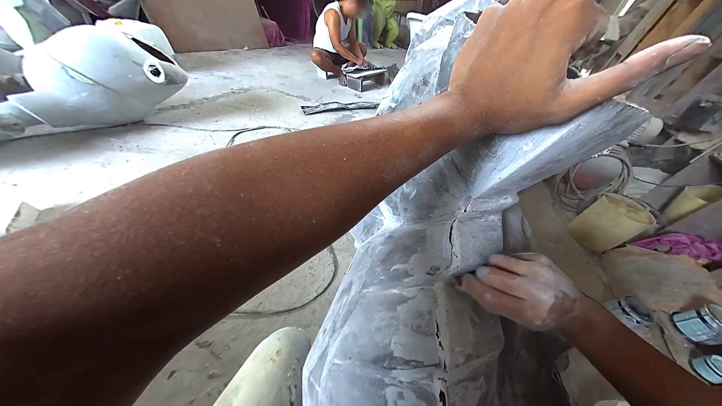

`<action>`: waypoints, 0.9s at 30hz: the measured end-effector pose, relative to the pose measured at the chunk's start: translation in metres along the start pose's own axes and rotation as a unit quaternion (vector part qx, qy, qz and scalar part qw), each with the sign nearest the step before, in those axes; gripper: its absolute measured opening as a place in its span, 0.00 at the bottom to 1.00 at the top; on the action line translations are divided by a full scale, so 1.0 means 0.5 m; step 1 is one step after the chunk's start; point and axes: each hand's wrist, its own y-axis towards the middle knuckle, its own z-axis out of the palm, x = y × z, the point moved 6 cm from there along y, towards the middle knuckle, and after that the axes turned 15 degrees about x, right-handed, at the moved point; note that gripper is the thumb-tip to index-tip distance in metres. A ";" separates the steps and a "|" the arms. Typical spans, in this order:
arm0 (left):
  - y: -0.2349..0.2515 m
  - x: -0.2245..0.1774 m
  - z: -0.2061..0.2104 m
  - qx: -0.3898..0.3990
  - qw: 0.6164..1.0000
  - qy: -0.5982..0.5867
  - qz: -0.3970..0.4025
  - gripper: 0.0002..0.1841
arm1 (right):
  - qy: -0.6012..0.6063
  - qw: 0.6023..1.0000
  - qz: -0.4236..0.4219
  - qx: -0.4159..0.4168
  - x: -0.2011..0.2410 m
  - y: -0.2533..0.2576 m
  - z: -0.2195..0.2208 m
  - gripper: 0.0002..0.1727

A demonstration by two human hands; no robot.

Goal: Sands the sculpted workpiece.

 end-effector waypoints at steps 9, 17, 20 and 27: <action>0.002 -0.005 0.003 0.005 1.000 0.007 0.006 0.33 | -0.004 1.000 -0.010 0.003 0.012 0.021 -0.007 0.08; -0.001 -0.001 0.000 -0.016 1.000 -0.009 0.018 0.32 | -0.015 1.000 0.004 0.013 -0.003 -0.010 -0.005 0.07; -0.006 -0.011 0.008 -0.005 0.999 -0.037 0.014 0.30 | 0.009 0.999 -0.032 0.014 0.018 0.043 -0.016 0.08; -0.007 0.001 0.000 -0.015 0.999 -0.027 0.015 0.30 | -0.002 1.000 -0.019 0.008 0.014 0.042 -0.012 0.06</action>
